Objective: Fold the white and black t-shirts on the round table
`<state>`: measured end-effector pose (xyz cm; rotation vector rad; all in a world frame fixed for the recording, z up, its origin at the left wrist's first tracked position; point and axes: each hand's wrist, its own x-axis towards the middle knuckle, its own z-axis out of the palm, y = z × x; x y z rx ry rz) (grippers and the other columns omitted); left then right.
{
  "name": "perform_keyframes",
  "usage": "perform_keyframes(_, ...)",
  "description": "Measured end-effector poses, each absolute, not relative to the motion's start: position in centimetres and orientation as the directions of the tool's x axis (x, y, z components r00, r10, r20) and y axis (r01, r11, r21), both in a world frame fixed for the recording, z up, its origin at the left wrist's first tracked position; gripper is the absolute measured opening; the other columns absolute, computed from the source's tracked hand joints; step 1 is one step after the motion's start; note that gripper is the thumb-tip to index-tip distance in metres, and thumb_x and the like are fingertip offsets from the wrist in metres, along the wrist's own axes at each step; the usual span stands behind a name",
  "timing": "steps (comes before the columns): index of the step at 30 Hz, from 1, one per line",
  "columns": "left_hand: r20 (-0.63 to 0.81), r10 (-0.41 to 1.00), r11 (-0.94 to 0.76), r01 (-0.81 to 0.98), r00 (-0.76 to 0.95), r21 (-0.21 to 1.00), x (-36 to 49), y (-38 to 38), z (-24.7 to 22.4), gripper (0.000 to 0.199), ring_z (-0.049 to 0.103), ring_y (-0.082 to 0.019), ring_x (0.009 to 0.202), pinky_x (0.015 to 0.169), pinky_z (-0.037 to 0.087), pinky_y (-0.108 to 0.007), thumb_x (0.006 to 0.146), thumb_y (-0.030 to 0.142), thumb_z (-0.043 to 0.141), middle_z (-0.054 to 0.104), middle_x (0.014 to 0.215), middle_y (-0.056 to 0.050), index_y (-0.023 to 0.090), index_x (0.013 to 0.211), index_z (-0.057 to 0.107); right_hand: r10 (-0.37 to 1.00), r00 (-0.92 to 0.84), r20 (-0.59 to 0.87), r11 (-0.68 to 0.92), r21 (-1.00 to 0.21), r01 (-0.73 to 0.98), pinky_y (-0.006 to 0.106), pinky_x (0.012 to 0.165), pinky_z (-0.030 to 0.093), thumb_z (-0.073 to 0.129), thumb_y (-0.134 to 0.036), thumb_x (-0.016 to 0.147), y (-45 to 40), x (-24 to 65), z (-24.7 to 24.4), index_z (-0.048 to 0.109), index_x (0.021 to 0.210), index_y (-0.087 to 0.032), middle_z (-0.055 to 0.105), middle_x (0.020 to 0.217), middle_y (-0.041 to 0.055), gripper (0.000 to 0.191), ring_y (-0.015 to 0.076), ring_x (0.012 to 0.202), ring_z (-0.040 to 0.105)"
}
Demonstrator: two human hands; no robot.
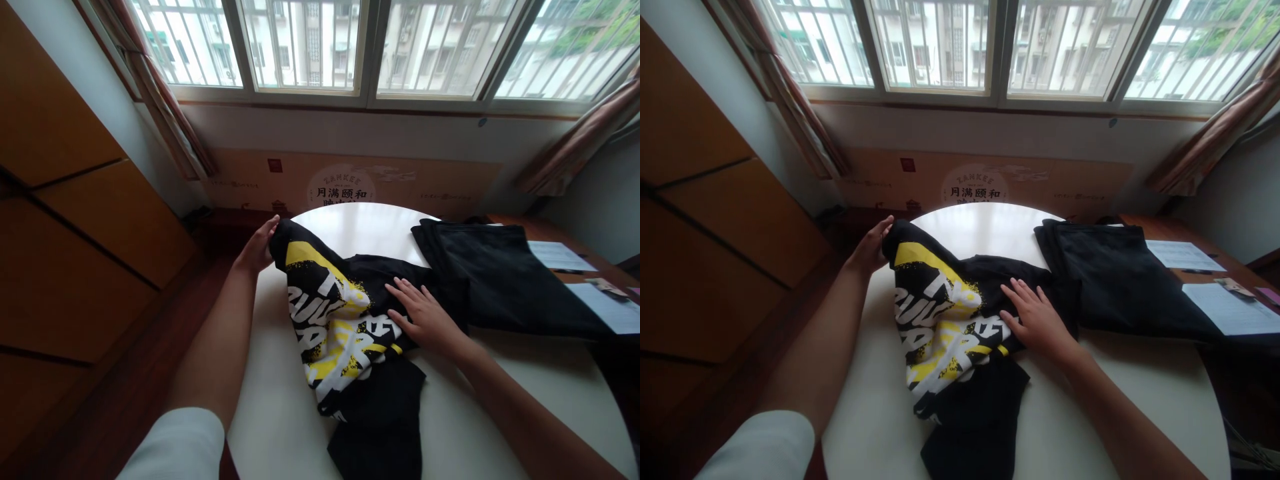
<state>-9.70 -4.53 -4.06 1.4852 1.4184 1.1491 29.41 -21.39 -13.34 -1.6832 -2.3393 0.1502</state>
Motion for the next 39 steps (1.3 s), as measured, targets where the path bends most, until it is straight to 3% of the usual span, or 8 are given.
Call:
perform_keyframes(5, -0.169, 0.954, 0.02, 0.513, 0.246, 0.858, -9.9, -3.9, -5.9, 0.042, 0.075, -0.032, 0.091, 0.077, 0.06, -0.038, 0.069, 0.046, 0.086, 0.079, 0.097, -0.01, 0.018, 0.099, 0.075, 0.954, -0.274, 0.121, 0.296, -0.24, 0.925, 0.064, 0.128, 0.023, 0.043, -0.053, 0.107, -20.8, 30.8, -13.8, 0.043, 0.164, -0.026, 0.034, 0.173, 0.0132, 0.063, 0.0326, 0.161, 0.028)
perform_keyframes(9, 0.202, 0.972, -0.031, 0.784, -0.121, 0.62, -9.4, -2.8, -7.7, 0.033, 0.072, -0.032, 0.104, 0.089, 0.054, -0.039, 0.08, 0.03, 0.076, 0.076, 0.107, -0.011, 0.02, 0.111, 0.07, 0.96, -0.263, 0.096, 0.279, -0.229, 0.933, 0.066, 0.129, 0.02, 0.047, -0.063, 0.104, -20.1, 31.6, -14.1, 0.04, 0.166, -0.026, 0.031, 0.175, 0.0114, 0.072, 0.0352, 0.163, 0.022)
perform_keyframes(14, 0.431, 0.884, -0.006, 0.915, -0.184, 0.403, -6.6, -3.6, -7.0, 0.024, 0.058, -0.044, 0.127, 0.106, 0.044, -0.054, 0.09, 0.025, 0.067, 0.068, 0.128, -0.023, 0.016, 0.112, 0.067, 0.94, -0.108, 0.322, 0.184, -0.214, 0.959, 0.062, 0.127, 0.027, 0.047, -0.047, 0.105, -19.6, 31.2, -13.0, 0.048, 0.158, -0.006, 0.049, 0.162, 0.0245, 0.067, 0.0412, 0.157, 0.033)
perform_keyframes(19, 0.127, 0.921, -0.375, 0.744, 0.369, 0.552, -2.4, -7.3, -4.3, 0.021, 0.071, -0.029, 0.092, 0.08, 0.053, -0.036, 0.091, 0.04, 0.066, 0.076, 0.1, -0.011, 0.021, 0.099, 0.071, 0.879, -0.263, 0.398, 0.413, -0.356, 0.838, 0.051, 0.105, 0.052, 0.056, -0.05, 0.103, -21.9, 29.5, -10.8, 0.068, 0.132, -0.018, 0.074, 0.122, 0.0172, 0.045, 0.0348, 0.118, 0.066)
perform_keyframes(23, -0.159, 0.766, -0.431, 0.682, 0.622, 0.591, -0.2, -9.2, -5.1, 0.037, 0.073, -0.03, 0.09, 0.075, 0.054, -0.033, 0.071, 0.05, 0.084, 0.079, 0.104, -0.008, 0.025, 0.097, 0.077, 0.881, -0.396, 0.26, 0.47, -0.364, 0.804, 0.055, 0.114, 0.046, 0.065, -0.058, 0.097, -22.2, 29.0, -11.8, 0.065, 0.141, -0.022, 0.065, 0.145, 0.0166, 0.056, 0.036, 0.134, 0.06)
perform_keyframes(27, -0.077, 0.789, -0.489, 0.698, 0.61, 0.524, -0.2, -8.2, -7.2, 0.045, 0.065, -0.034, 0.129, 0.103, 0.051, -0.037, 0.082, 0.044, 0.072, 0.069, 0.144, -0.011, 0.025, 0.123, 0.075, 0.945, -0.187, 0.268, 0.262, -0.278, 0.924, 0.067, 0.124, 0.029, 0.046, -0.041, 0.104, -20.3, 30.2, -13.3, 0.057, 0.15, -0.016, 0.058, 0.155, 0.0187, 0.053, 0.0379, 0.146, 0.051)
perform_keyframes(31, -0.027, 0.756, -0.561, 0.669, 0.654, 0.488, -0.6, -6.5, -8.7, 0.051, 0.048, -0.032, 0.15, 0.122, 0.037, -0.04, 0.09, 0.043, 0.067, 0.056, 0.16, -0.009, 0.027, 0.138, 0.068, 0.875, -0.144, 0.462, 0.316, -0.319, 0.893, 0.057, 0.114, 0.044, 0.046, -0.041, 0.105, -20.8, 30.4, -11.9, 0.065, 0.138, -0.014, 0.067, 0.134, 0.0214, 0.047, 0.0374, 0.13, 0.059)
perform_keyframes(39, 0.31, 0.843, -0.536, 0.735, 0.44, 0.415, 0.6, -6.1, -11.1, 0.028, 0.066, -0.033, 0.117, 0.111, 0.047, -0.046, 0.091, 0.038, 0.073, 0.074, 0.119, -0.015, 0.017, 0.109, 0.073, 0.856, -0.443, 0.266, 0.515, -0.516, 0.685, 0.044, 0.088, 0.052, 0.07, -0.047, 0.092, -24.4, 25.6, -9.9, 0.069, 0.098, -0.023, 0.07, 0.103, 0.0104, 0.024, 0.0306, 0.097, 0.062)
